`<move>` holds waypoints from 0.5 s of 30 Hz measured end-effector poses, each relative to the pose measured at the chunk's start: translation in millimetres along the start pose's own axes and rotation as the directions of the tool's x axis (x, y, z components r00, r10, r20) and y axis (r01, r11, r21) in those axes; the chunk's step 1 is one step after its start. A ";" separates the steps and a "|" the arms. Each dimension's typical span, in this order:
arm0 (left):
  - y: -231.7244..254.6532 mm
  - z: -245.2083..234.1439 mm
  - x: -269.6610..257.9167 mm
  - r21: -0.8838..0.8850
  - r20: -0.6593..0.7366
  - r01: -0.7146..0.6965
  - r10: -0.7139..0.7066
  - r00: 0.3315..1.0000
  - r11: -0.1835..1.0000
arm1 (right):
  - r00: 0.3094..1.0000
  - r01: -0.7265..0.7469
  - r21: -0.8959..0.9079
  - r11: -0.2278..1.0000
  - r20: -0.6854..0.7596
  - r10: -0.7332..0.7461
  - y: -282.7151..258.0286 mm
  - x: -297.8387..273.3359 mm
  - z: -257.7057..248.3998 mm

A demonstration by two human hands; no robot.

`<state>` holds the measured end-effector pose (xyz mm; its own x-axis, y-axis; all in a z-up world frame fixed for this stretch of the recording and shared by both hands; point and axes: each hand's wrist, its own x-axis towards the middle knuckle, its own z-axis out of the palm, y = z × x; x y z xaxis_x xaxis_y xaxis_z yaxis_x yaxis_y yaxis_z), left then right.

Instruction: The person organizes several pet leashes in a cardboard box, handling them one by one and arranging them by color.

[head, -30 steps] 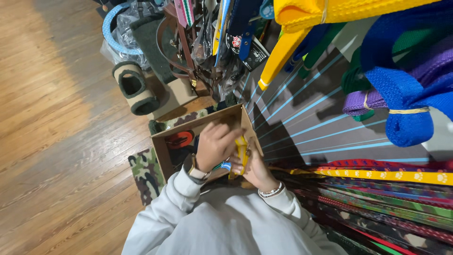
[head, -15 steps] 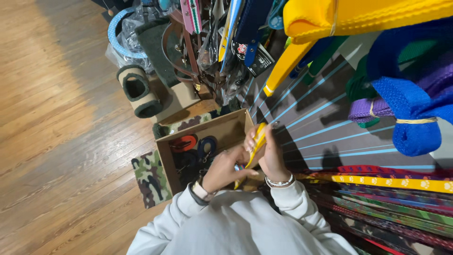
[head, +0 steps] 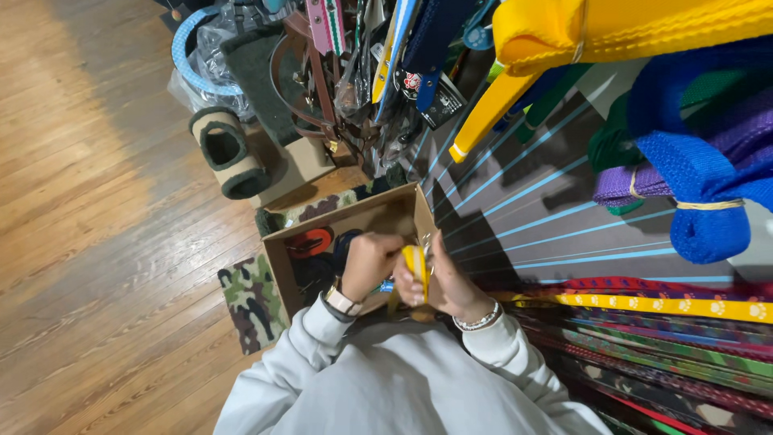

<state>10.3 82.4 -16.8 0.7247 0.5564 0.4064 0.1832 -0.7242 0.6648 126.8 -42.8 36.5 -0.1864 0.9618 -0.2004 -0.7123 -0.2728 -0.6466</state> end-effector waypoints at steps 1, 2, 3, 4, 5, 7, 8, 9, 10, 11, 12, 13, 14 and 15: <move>2.6 -5.5 5.5 -0.001 0.000 0.000 0.000 1.000 1.000 | 1.000 0.000 0.000 1.000 -0.001 0.000 12.2 -0.1 -7.6; 4.9 -11.5 10.6 -0.010 -0.041 0.000 0.000 0.999 1.000 | 0.997 -0.070 0.042 0.997 0.033 0.069 25.1 0.3 -15.0; 7.2 -17.4 15.7 -0.019 -0.081 0.000 -0.001 0.997 1.000 | 0.988 -0.141 0.082 0.987 0.070 0.135 37.9 0.6 -22.4; 5.3 -20.4 15.3 -0.019 -0.080 0.000 -0.002 0.997 1.000 | 0.988 -0.141 0.083 0.987 0.070 0.136 42.0 1.9 -25.6; 3.5 -23.4 14.9 0.047 -0.093 -0.061 0.065 0.994 0.997 | 0.988 -0.147 0.147 0.978 -0.019 0.151 46.1 3.2 -28.7; 7.9 -30.2 9.8 0.113 -0.103 -0.117 0.129 0.986 0.987 | 0.979 -0.149 0.210 0.966 -0.108 0.175 44.7 6.7 -27.7; 13.3 -34.7 6.7 0.219 -0.127 -0.207 0.238 0.963 0.954 | 0.965 -0.023 0.210 0.977 -0.251 0.077 38.8 10.3 -23.7; 18.8 -39.0 3.6 0.324 -0.139 -0.287 0.346 0.928 0.901 | 0.921 0.102 0.191 0.976 -0.389 -0.020 32.8 13.8 -19.8; 30.6 -45.2 -0.4 0.323 -0.138 -0.289 0.347 0.928 0.901 | 0.921 0.103 0.192 0.976 -0.389 -0.021 34.2 15.4 -31.2; 42.4 -51.5 -4.5 0.379 -0.120 -0.319 0.388 0.914 0.869 | 0.871 0.187 0.149 0.971 -0.483 -0.094 35.6 17.0 -42.6; 53.9 -58.0 -8.3 0.435 -0.102 -0.346 0.427 0.898 0.831 | 0.807 0.264 0.096 0.960 -0.567 -0.165 36.4 19.4 -54.1; 48.7 -50.0 -17.8 0.436 -0.102 -0.346 0.427 0.898 0.831 | 0.808 0.264 0.096 0.960 -0.565 -0.165 30.2 19.3 -53.2; 43.4 -42.3 -27.4 0.468 -0.068 -0.323 0.398 0.915 0.822 | 0.793 0.325 0.098 0.941 -0.570 -0.215 23.9 19.9 -52.3; 37.9 -34.6 -37.0 0.500 -0.035 -0.302 0.367 0.930 0.812 | 0.775 0.386 0.099 0.917 -0.575 -0.263 17.7 20.6 -51.3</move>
<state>-32.5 48.5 15.1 0.7179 0.2654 0.6435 0.2620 -0.9595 0.1034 145.1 -29.0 -16.8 0.4321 0.8042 -0.4081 -0.7926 0.1228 -0.5973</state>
